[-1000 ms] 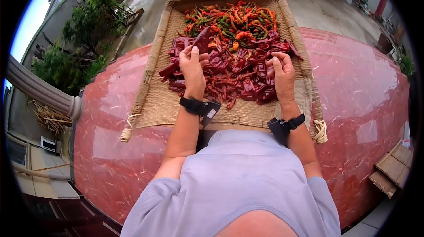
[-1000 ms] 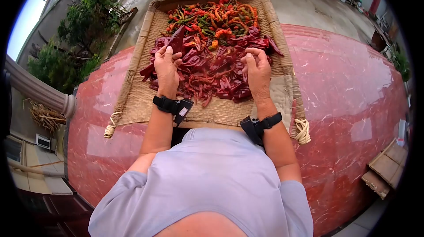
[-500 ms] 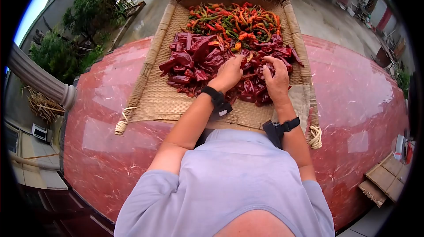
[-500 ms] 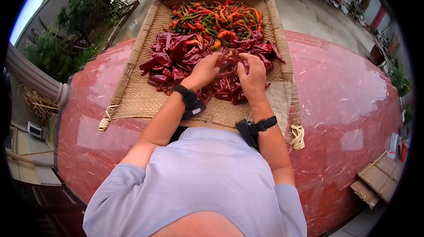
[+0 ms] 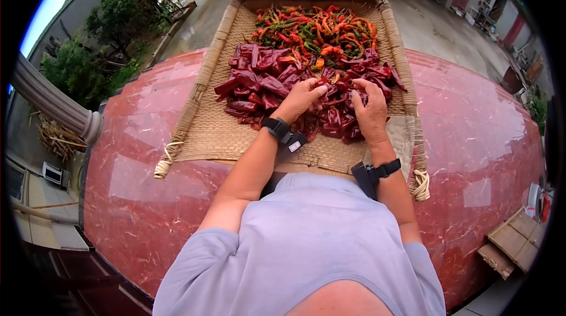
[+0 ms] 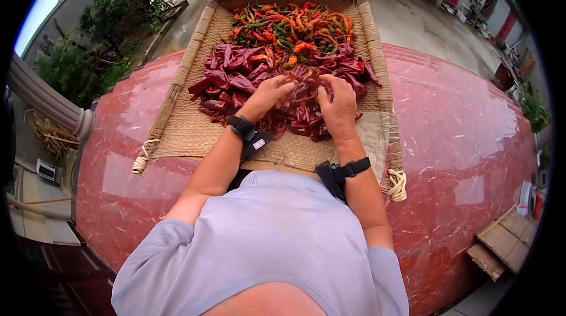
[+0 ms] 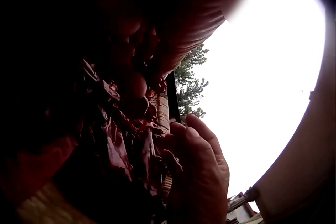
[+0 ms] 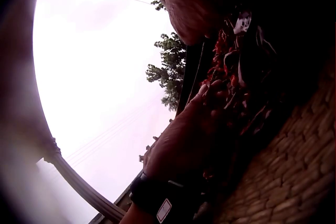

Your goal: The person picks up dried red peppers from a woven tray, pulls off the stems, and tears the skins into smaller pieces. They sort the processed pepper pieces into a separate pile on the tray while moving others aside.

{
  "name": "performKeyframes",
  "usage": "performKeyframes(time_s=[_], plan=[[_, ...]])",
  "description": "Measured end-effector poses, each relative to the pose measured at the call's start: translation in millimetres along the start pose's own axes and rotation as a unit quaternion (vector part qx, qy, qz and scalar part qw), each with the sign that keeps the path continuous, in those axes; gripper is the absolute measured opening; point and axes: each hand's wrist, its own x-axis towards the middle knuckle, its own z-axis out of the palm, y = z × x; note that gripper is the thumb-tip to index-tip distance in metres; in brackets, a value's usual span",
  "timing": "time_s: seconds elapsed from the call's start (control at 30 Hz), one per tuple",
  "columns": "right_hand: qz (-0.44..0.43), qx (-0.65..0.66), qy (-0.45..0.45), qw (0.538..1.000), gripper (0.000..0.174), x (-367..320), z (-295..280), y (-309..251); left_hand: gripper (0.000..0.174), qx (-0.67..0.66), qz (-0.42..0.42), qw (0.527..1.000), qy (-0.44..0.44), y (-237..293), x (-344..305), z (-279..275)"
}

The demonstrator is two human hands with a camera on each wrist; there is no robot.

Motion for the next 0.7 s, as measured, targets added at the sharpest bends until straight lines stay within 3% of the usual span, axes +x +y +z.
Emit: performKeyframes(time_s=[0.13,0.33,0.43,0.47,0.53,0.57,0.67,0.7], plan=[[-0.016,-0.025,-0.004,1.0,0.025,-0.2,1.9,0.3,0.025,-0.249,-0.002,0.966,-0.072,-23.4,3.5,-12.7],[-0.091,-0.055,-0.002,0.994,0.025,0.8,3.3,-11.9,0.012,-0.356,0.04,0.932,-0.049,-14.7,-7.1,-20.3],[-0.072,-0.046,0.037,0.996,0.026,2.1,6.0,-6.8,0.008,-0.443,0.054,0.895,-0.006,-5.9,-12.5,-18.8],[-0.062,-0.059,0.035,0.996,0.027,3.7,4.8,-6.4,0.01,-0.483,0.103,0.868,-0.058,-10.7,-9.6,-23.6],[-0.041,-0.083,0.032,0.995,0.028,7.2,1.2,-11.6,0.013,-0.55,0.195,0.796,-0.162,-36.5,5.8,-39.8],[-0.044,-0.118,0.019,0.992,0.03,8.6,2.0,-8.7,0.029,-0.592,0.254,0.741,-0.19,-56.7,21.7,-44.2],[-0.059,-0.216,-0.02,0.974,0.033,15.6,5.6,-17.1,0.053,-0.692,0.195,0.693,-0.045,-10.6,-6.8,-35.2],[-0.062,-0.244,-0.04,0.967,0.034,17.6,8.4,-16.8,0.074,-0.682,0.2,0.703,-0.014,-9.6,-9.9,-32.7]])
